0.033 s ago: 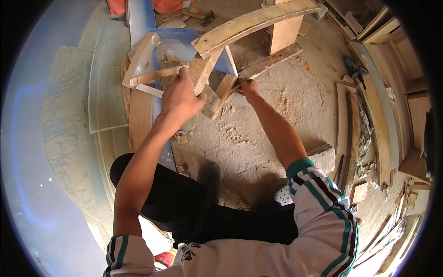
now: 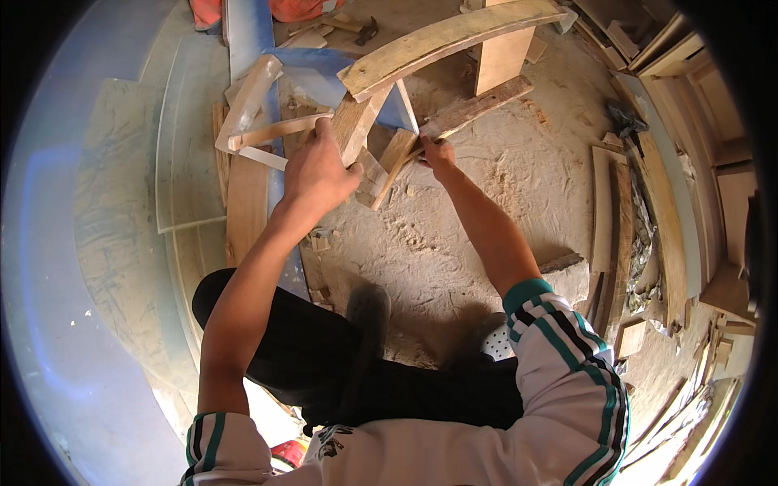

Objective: The person uses a hand saw to cut a small piece of wood clamped between two bricks on the floor. After sawing, the person picks up the cut wood piece and places it into a wooden frame structure nearby.

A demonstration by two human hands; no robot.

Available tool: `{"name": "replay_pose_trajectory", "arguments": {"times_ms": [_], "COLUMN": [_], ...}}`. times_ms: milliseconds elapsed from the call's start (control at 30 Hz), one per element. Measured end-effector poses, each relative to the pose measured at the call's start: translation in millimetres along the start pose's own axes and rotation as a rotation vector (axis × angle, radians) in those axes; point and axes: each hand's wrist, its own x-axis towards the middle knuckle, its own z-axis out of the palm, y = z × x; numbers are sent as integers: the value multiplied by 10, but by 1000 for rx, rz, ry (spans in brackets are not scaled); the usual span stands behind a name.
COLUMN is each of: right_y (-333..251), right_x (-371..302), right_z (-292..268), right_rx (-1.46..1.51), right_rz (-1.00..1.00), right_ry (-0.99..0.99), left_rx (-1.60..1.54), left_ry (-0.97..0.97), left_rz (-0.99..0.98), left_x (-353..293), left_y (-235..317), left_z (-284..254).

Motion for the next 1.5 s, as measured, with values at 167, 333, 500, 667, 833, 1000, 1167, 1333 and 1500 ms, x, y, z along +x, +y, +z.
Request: {"name": "replay_pose_trajectory", "arguments": {"times_ms": [167, 333, 500, 667, 833, 1000, 1167, 1333, 1500], "right_y": [-47, -173, -140, -127, -156, -134, -99, 155, 312], "right_x": [-69, -162, -81, 20, 69, 60, 13, -365, -718], "right_z": [64, 129, -15, -171, -160, -194, -94, 164, 393], "right_rx": [150, 205, 135, 98, 123, -165, -492, -402, -277], "right_rz": [45, 67, 28, -19, -3, -73, -2, -170, -92], "right_ry": [7, 63, 2, -122, -158, -133, -26, -201, -331], "left_rx": [-22, -15, -32, -14, -24, -28, -37, 30, -6], "left_ry": [32, 69, 87, 100, 99, 95, 91, 61, 42], "left_rz": [11, 35, 62, 78, 93, 76, 120, 99, 93], "left_x": [-18, 18, 62, 167, 279, 259, 270, 292, 312], "left_y": [-30, -85, -36, -73, -130, -187, -219, -269, -277], "left_z": [23, 11, -24, -15, -81, -6, 20, 27, 24]}}
